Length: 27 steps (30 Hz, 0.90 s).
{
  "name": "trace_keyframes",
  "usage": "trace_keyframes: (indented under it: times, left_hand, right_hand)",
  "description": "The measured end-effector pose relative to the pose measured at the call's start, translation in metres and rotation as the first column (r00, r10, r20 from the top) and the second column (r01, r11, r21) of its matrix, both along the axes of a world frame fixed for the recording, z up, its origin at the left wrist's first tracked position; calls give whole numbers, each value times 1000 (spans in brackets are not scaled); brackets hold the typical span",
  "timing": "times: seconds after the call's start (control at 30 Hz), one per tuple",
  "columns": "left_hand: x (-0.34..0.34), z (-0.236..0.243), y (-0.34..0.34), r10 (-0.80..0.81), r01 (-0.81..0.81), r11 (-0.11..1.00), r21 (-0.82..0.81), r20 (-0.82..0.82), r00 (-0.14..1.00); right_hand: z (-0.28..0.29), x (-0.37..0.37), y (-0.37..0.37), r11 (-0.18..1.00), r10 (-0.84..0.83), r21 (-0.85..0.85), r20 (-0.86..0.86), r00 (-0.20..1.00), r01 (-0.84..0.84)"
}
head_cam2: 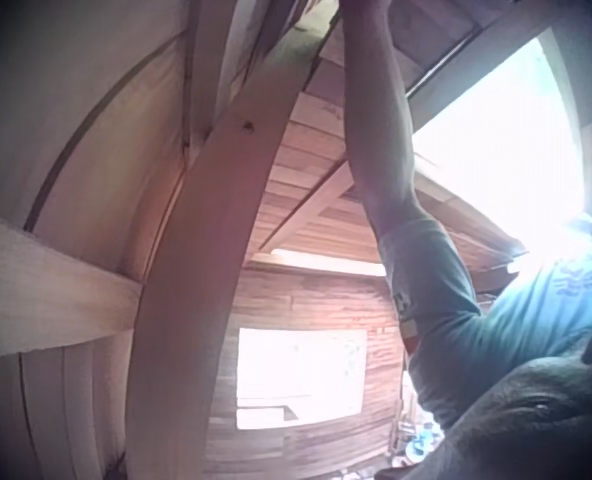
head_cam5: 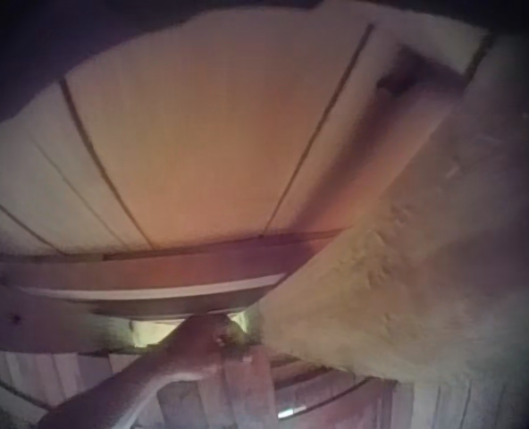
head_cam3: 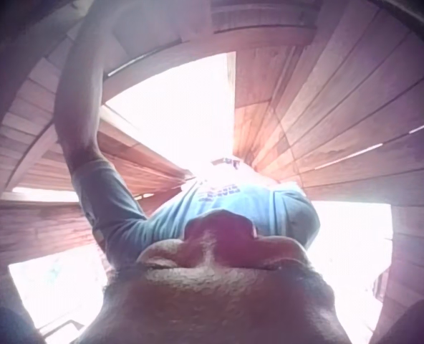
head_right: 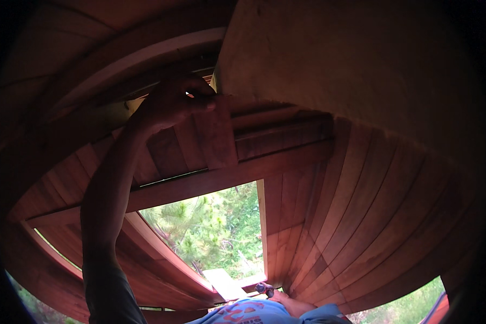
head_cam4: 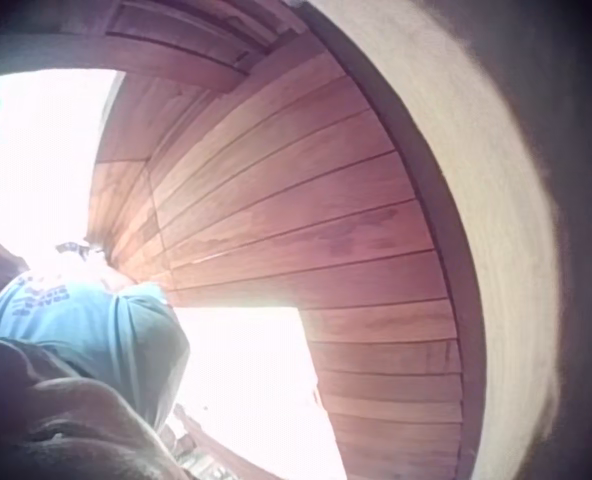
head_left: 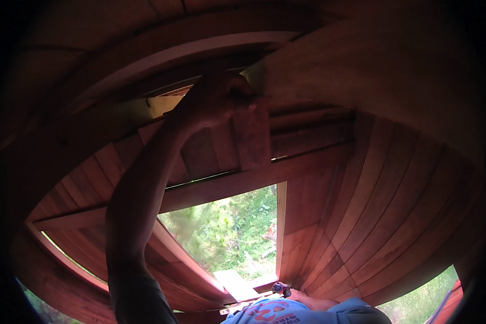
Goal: The person installs wooden planks on the ceiling of a wooden structure using a nail gun. They repeatedly position planks and secure them with nails while standing on a wooden beam.
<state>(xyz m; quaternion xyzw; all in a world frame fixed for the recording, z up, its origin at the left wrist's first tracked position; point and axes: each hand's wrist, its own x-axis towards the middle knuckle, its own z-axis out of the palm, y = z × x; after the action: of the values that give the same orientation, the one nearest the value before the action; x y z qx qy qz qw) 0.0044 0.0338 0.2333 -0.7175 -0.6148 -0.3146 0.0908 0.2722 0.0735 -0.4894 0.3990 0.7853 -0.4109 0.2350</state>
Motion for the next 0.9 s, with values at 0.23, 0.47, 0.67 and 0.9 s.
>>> trace_keyframes:
  times: [0.23, 0.47, 0.67, 0.9]
  left_hand:
    - [-5, -4, 10, 14, -13, 1000, 13, -77, 997]
    - [-9, -11, 22, -56, 62, 994, 86, -74, 996]
    - [-6, -13, 20, -16, 29, 994, 103, -124, 992]
    - [0, -12, 20, 29, -13, 995, 103, -153, 988]
  right_hand:
    - [-12, 0, -5, 1000, 11, 0, 21, 1000, -11]
    - [-19, 1, -5, 1000, 7, 12, 40, 999, -8]
    - [-26, 2, -12, 1000, 6, 10, 49, 999, -7]
    - [-47, 6, -17, 999, 33, 16, 45, 998, -34]
